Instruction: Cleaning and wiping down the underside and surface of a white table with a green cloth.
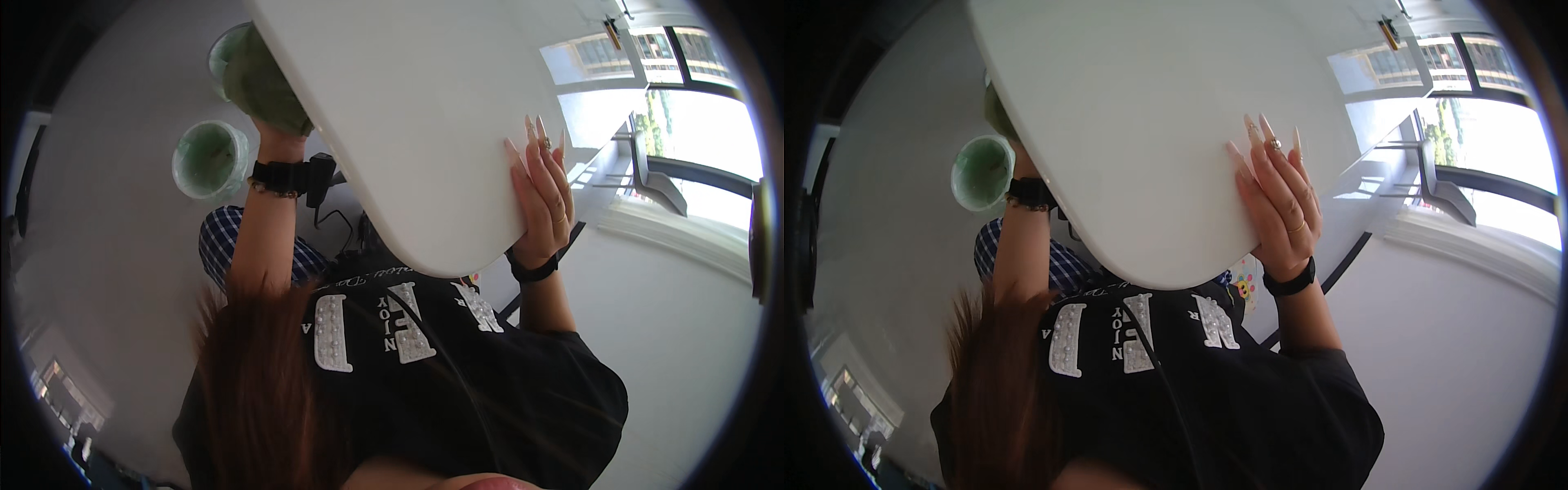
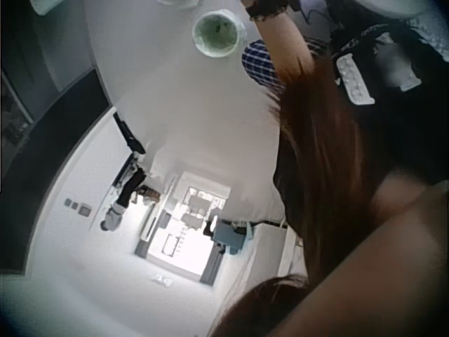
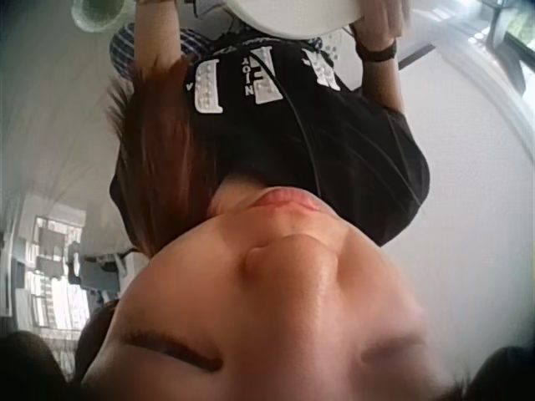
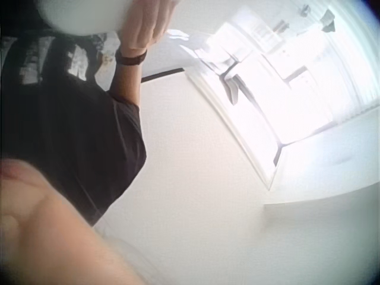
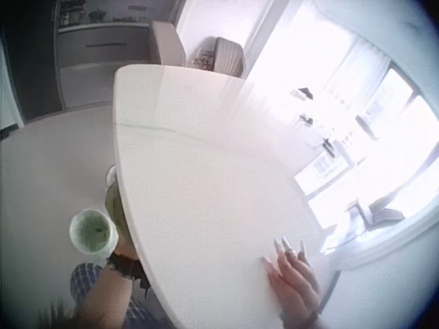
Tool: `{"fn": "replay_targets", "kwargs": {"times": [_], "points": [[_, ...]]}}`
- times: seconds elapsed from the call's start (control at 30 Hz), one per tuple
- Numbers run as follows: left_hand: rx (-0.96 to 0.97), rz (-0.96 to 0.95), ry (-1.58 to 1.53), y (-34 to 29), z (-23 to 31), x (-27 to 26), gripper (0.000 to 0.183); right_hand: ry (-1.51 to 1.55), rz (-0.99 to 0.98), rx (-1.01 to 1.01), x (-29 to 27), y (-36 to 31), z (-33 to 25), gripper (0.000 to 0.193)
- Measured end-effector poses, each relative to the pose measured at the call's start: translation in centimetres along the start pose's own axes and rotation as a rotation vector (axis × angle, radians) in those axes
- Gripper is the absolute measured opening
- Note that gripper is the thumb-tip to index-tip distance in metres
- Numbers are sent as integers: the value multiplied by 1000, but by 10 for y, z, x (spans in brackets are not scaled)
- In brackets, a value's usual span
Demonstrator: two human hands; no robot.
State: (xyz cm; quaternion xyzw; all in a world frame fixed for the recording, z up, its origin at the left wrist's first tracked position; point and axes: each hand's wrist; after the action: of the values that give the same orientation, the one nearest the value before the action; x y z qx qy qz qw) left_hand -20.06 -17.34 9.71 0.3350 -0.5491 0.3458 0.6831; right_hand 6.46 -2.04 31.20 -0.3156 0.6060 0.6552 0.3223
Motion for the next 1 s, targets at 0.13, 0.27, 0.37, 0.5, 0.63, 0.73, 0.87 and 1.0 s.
{"fn": "replay_targets", "kwargs": {"times": [0.13, 0.27, 0.37, 0.5, 0.63, 0.73, 0.87, 1.0], "points": [[-23, -19, 137, -14, 4, -35, 54, 41, 59, 18, 5, -9, -2, 21], [20, 3, 339, -27, 15, -55, 53, 42, 101, 25, 12, -2, 6, 15], [23, 255, 721, -41, 16, -38, 54, 32, 100, 2, 18, 2, 17, 13], [63, 253, 616, -50, 18, -14, 57, 10, 89, -40, 21, 14, 35, 13], [-27, -157, -219, -47, 43, -48, 59, 28, 34, -75, 18, 29, 34, 14], [-104, -18, -484, -49, 22, -13, 67, 106, -103, -29, 1, 17, 41, 21], [-59, 3, -501, -30, 17, 13, 69, 272, -349, -226, -18, 24, 46, 70], [-44, -75, -543, -25, -16, -12, 61, 322, -365, 25, -20, 3, 12, 104]]}}
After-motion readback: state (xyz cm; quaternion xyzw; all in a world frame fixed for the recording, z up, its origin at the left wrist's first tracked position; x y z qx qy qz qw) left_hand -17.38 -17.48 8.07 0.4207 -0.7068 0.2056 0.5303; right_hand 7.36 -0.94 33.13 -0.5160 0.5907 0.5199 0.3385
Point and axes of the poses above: each hand's wrist, its own y-axis towards the middle knuckle, its own x-axis out of the palm, z = x × y, and after that the axes turned 1 degree about -x, right-handed
